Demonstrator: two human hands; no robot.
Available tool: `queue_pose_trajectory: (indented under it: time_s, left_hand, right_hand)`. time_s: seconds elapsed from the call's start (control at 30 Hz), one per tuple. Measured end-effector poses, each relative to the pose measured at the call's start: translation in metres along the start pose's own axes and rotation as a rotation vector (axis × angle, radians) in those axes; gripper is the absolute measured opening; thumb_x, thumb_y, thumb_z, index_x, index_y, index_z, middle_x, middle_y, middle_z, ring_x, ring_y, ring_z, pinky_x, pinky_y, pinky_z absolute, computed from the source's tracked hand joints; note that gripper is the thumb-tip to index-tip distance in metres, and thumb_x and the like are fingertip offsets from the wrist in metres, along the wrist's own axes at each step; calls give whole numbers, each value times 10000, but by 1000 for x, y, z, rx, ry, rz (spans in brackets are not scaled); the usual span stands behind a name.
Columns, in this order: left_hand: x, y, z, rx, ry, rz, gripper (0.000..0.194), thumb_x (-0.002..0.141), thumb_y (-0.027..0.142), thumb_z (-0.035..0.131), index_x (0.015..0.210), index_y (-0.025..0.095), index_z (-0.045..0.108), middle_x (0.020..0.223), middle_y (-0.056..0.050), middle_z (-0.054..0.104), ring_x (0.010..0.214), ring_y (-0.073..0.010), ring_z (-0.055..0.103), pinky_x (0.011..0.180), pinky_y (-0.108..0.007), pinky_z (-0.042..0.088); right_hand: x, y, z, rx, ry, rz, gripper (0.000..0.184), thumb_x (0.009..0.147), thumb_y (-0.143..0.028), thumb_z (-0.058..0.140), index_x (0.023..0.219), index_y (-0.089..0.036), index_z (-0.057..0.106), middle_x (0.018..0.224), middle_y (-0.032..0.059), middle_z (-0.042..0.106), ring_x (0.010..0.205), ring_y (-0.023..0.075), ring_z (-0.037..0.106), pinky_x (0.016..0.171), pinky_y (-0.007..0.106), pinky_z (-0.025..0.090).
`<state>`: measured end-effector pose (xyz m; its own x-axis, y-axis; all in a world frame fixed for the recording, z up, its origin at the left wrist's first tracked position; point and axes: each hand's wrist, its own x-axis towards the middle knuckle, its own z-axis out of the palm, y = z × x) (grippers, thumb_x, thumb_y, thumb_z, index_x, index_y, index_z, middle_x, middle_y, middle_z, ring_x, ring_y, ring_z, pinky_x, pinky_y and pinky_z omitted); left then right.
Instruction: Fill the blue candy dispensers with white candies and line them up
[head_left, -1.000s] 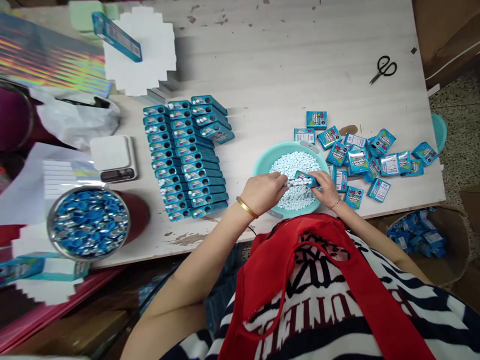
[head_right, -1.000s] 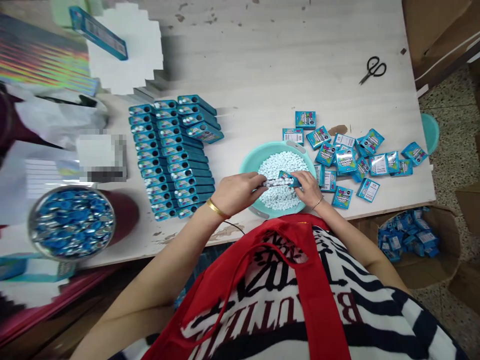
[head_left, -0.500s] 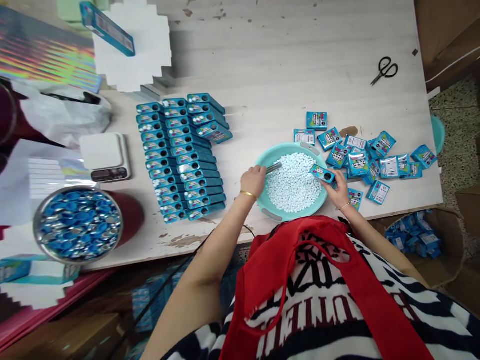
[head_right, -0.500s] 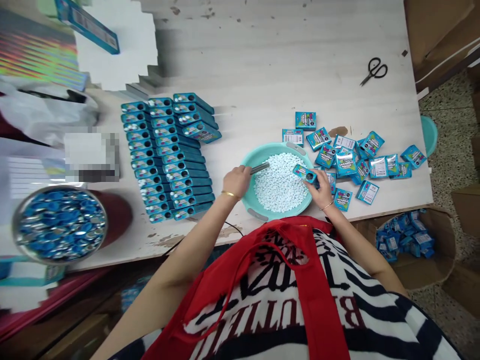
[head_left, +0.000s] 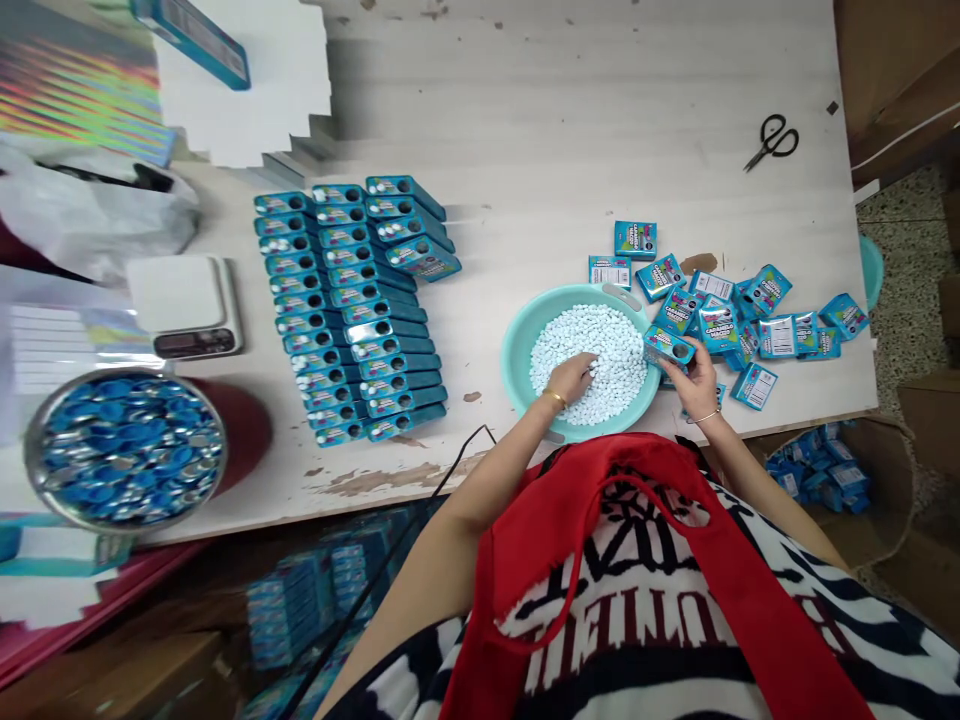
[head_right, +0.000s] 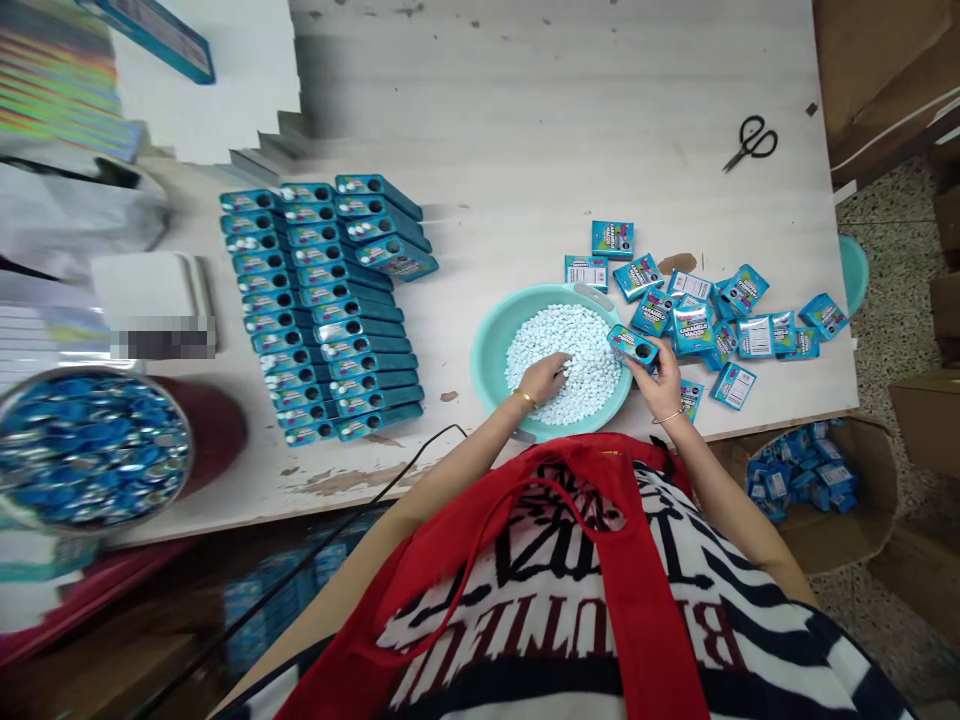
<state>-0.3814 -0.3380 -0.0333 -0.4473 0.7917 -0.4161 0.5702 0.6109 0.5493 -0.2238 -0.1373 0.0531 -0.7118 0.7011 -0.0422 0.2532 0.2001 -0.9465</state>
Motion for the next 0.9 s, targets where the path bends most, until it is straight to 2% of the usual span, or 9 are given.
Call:
queue_pose_trajectory:
  time_s: [0.07,0.13,0.27,0.4,0.5,0.63,0.77,0.83,0.9]
  left_hand:
    - [-11,-4,-8,-33,2,14,408,925,200,458,1323,187,544,1342,-89,625,1202,-220,595,1037,-347,466]
    - [-27,-8,-25,-74,26,40,388,940,252,451,1307,169,545,1311,-107,638,1178,-227,606,1023,-356,477]
    - [-61,-4,-75,-106,101,131,367,965,344,430,1254,157,557,1210,-123,665,1102,-231,630,971,-359,500]
    - [-83,18,-124,-1,98,209,326,974,334,417,1221,178,562,1148,-98,680,1064,-217,639,924,-337,511]
    - [-88,44,-149,172,34,206,297,963,282,431,1208,184,567,1167,-97,680,1076,-232,638,891,-346,515]
    - [-91,87,-170,423,-68,116,262,971,260,446,1179,173,580,1133,-115,687,1038,-264,652,790,-356,520]
    - [-98,129,-181,577,-76,59,280,970,153,409,1199,140,569,976,-124,692,932,-262,666,706,-336,498]
    - [-101,142,-183,617,-67,71,272,973,131,383,1139,137,598,923,-125,681,922,-264,660,701,-335,487]
    - [-104,143,-185,619,-48,99,264,975,135,378,1062,145,626,907,-125,671,934,-267,649,716,-340,481]
  right_hand:
    - [2,0,-1,-51,10,-51,451,809,-444,747,1194,-259,601,1113,49,643,1050,235,612,987,429,509]
    - [3,-1,-2,-128,9,-123,411,834,-426,725,1188,-255,605,1116,60,644,1066,246,613,986,439,510]
    - [5,-6,3,-281,-75,-278,342,881,-367,658,1200,-256,609,1141,89,638,1098,279,607,982,470,515]
    - [3,-8,18,-380,-203,-395,389,866,-220,573,1254,-238,592,1185,110,614,1133,293,588,994,478,512]
    - [1,-9,31,-443,-263,-471,477,812,-125,526,1277,-213,585,1174,115,613,1124,293,577,998,472,507]
    - [-3,-11,41,-522,-322,-504,538,783,-89,507,1297,-227,583,1150,105,619,1098,292,567,980,470,504]
    - [-6,-11,44,-523,-354,-510,540,788,-81,506,1306,-215,581,1150,115,612,1091,294,553,965,464,502]
    - [-6,-10,44,-510,-361,-499,551,787,-77,504,1315,-218,574,1156,116,606,1099,297,549,973,471,498]
    - [-6,-8,44,-494,-362,-490,560,788,-75,500,1325,-223,566,1165,116,603,1108,297,549,986,479,494]
